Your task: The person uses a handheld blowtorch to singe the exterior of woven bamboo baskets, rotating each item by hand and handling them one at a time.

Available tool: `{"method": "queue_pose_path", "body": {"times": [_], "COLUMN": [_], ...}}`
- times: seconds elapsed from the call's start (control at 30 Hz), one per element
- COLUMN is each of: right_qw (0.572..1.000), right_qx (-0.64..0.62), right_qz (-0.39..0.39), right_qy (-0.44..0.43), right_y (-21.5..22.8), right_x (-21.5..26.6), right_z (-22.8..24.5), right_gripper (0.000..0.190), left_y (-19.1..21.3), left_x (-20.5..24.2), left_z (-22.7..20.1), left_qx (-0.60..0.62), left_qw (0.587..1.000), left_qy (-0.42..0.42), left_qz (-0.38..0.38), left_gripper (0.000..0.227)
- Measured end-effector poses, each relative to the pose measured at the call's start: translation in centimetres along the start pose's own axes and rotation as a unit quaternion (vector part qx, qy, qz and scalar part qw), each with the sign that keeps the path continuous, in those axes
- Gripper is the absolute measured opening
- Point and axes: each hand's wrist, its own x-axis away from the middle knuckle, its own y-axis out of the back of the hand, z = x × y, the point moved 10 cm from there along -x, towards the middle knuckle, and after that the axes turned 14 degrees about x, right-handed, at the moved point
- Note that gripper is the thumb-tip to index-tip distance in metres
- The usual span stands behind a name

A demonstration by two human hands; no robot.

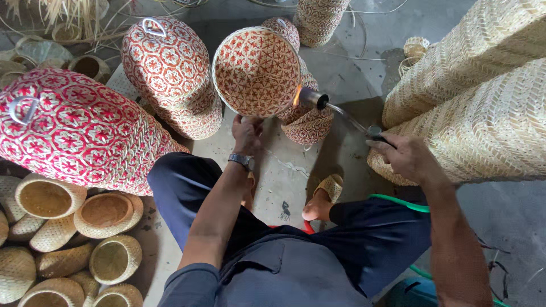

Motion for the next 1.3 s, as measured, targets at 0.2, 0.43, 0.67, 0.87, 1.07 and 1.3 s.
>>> {"method": "queue_pose_path", "body": {"times": [0.2, 0.43, 0.67, 0.87, 1.07, 1.3], "right_qw": [0.993, 0.97, 0.918, 0.914, 0.91, 0.914], "right_qx": [0.012, -0.211, -0.341, -0.356, -0.368, -0.34], "right_qz": [-0.053, -0.102, -0.197, -0.184, -0.17, -0.186], "right_qy": [0.1, -0.069, -0.049, -0.057, -0.081, -0.118], "right_y": [-0.8, -1.9, -2.1, -4.5, -6.0, -5.0], "right_x": [-0.5, -1.0, -2.2, -3.4, -3.3, -0.8], "right_z": [2.1, -4.4, -8.8, -10.0, -9.8, -9.7], "right_gripper": [0.035, 0.025, 0.041, 0.032, 0.027, 0.036], "left_y": [-1.3, -5.4, -11.1, -12.4, -15.2, -17.9], "left_x": [2.5, 7.2, 9.8, 8.3, 10.4, 1.3], "left_z": [1.2, -1.3, -16.4, -35.2, -45.1, -41.3], "left_qx": [0.018, 0.113, -0.349, -0.414, -0.507, -0.752], "left_qw": [0.998, 0.977, 0.785, 0.743, 0.531, 0.315], "left_qy": [-0.063, -0.051, -0.454, -0.516, -0.677, -0.572], "left_qz": [0.019, 0.175, 0.236, 0.102, 0.043, -0.084], "left_gripper": [0.052, 0.036, 0.023, 0.041, 0.066, 0.069]}}
